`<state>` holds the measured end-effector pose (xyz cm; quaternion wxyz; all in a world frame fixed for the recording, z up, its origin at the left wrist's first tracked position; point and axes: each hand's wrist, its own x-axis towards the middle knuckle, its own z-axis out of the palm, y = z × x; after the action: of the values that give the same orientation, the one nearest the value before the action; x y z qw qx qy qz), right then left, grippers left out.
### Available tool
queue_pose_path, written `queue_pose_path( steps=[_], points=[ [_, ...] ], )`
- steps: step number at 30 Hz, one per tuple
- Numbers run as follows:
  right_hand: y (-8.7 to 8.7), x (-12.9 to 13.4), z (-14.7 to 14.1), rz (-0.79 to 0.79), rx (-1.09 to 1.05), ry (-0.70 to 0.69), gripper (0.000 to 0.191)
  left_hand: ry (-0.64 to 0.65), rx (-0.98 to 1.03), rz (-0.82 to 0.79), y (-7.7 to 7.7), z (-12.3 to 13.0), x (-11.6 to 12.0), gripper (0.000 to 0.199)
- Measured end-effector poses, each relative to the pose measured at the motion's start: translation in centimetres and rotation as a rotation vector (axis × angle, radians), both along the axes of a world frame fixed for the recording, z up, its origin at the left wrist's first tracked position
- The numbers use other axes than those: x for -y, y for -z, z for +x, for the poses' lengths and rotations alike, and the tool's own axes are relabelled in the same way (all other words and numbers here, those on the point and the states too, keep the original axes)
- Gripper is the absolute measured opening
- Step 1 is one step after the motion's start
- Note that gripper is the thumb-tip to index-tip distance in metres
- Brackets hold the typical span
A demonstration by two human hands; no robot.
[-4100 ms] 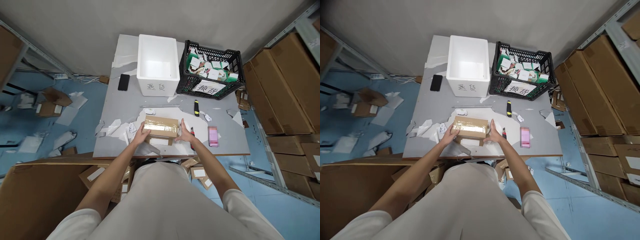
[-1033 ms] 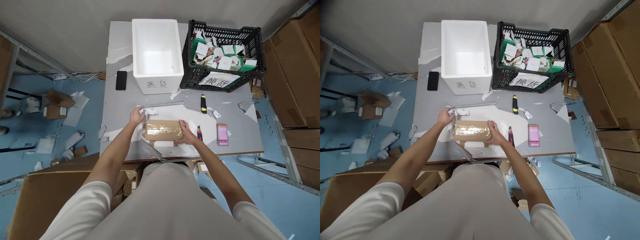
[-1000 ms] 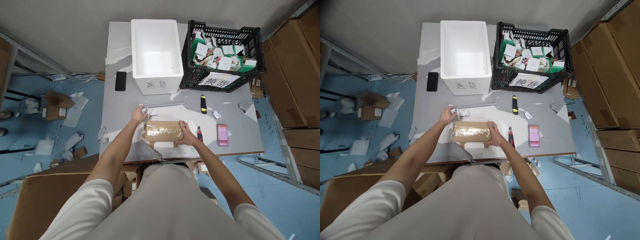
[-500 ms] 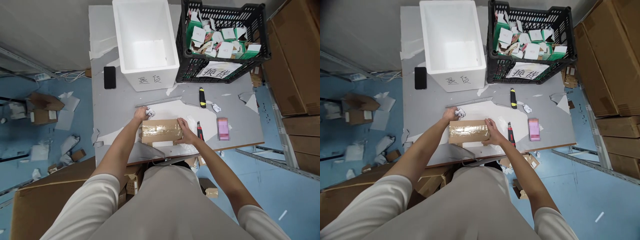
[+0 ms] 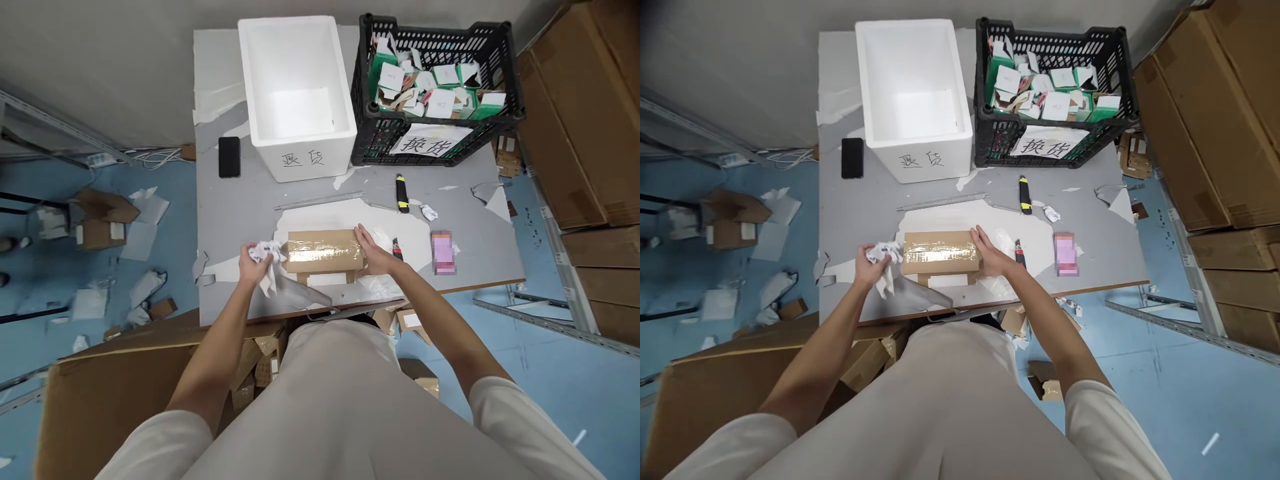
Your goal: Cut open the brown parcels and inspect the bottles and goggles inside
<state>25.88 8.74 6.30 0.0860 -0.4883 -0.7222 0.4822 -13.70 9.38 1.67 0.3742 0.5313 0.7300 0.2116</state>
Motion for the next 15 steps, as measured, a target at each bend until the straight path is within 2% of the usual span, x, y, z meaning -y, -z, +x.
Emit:
queue_pose_path(
  steps=[3, 5, 7, 9, 13, 15],
  points=[
    [-0.1, -0.3, 0.2, 0.035, 0.028, -0.014, 0.140, 0.191, 0.072, -0.043, -1.7, -0.3, 2.3, 0.079],
    [-0.3, -0.5, 0.2, 0.054, 0.044, -0.012, 0.139, 0.315, 0.139, -0.088, -2.8, -0.4, 2.3, 0.083],
    [-0.8, -0.6, 0.0, 0.068, 0.057, -0.004, 0.137, 0.349, 0.220, -0.139, -3.4, -0.8, 1.7, 0.086],
    [-1.5, -0.6, -0.2, 0.083, 0.065, 0.021, 0.135, 0.283, 0.314, -0.158, -3.5, -1.4, 1.0, 0.088],
    [-3.7, 0.0, -0.8, 0.124, 0.052, 0.114, 0.130, 0.078, 0.474, -0.136, -2.5, -2.0, 0.6, 0.092],
    [-4.8, 0.6, -0.9, 0.144, 0.034, 0.153, 0.128, 0.038, 0.531, -0.127, -2.4, -1.6, 0.7, 0.094]
  ],
)
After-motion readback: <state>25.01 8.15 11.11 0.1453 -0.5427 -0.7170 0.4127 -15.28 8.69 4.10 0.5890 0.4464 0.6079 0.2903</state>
